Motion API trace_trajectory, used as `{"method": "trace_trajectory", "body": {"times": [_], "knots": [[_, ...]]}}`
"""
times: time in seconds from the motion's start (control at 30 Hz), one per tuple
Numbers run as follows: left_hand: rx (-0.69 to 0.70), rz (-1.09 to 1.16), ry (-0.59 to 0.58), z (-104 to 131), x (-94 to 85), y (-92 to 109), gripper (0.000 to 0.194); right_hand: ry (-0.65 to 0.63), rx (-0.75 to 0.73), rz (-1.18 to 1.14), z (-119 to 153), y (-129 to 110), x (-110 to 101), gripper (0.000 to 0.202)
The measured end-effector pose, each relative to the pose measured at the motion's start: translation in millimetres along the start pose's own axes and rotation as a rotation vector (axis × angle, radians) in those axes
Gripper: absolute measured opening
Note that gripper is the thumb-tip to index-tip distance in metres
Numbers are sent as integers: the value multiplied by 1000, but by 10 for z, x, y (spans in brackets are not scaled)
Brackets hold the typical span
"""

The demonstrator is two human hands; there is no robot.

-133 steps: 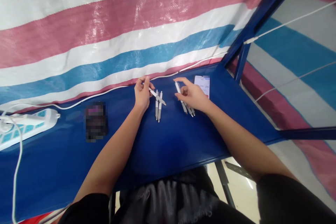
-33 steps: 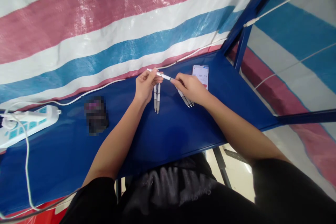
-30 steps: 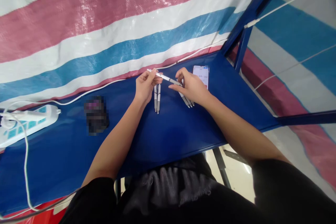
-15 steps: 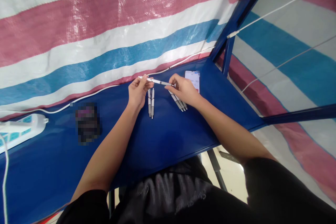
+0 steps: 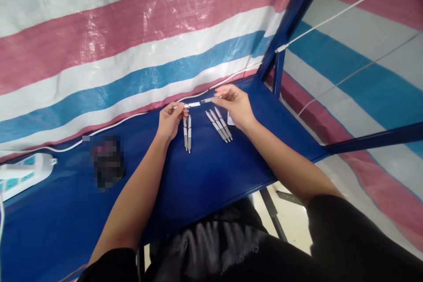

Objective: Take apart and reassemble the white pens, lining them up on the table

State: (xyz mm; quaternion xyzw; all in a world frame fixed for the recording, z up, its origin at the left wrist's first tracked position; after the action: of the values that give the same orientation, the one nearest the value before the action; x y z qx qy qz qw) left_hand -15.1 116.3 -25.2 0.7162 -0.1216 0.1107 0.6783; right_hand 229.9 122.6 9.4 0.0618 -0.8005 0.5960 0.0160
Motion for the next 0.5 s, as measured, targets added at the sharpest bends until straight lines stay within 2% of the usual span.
{"method": "trace_trajectory", "body": {"times": [0.17, 0.3, 0.5], "knots": [[-20, 4, -52, -4, 28, -15, 29, 83, -80, 43, -15, -172, -82, 45], [-20, -9, -47, 0, 14, -30, 34, 146, -84, 37, -17, -218, -147, 45], [-20, -1, -31, -7, -2, -36, 29, 175, -131, 56, -46, -280, -259, 47]]}}
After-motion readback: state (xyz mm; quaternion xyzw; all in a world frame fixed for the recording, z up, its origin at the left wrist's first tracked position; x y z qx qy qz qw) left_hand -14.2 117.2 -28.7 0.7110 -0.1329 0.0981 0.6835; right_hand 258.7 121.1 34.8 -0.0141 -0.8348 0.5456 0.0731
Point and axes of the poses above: each hand's wrist, its own z-axis away from the middle knuckle, its own x-axis out of the palm, y = z × x, the point moved 8 cm from there along -z, towards the middle knuckle, and after that the axes turned 2 degrees about -y, right-handed, at the moved point
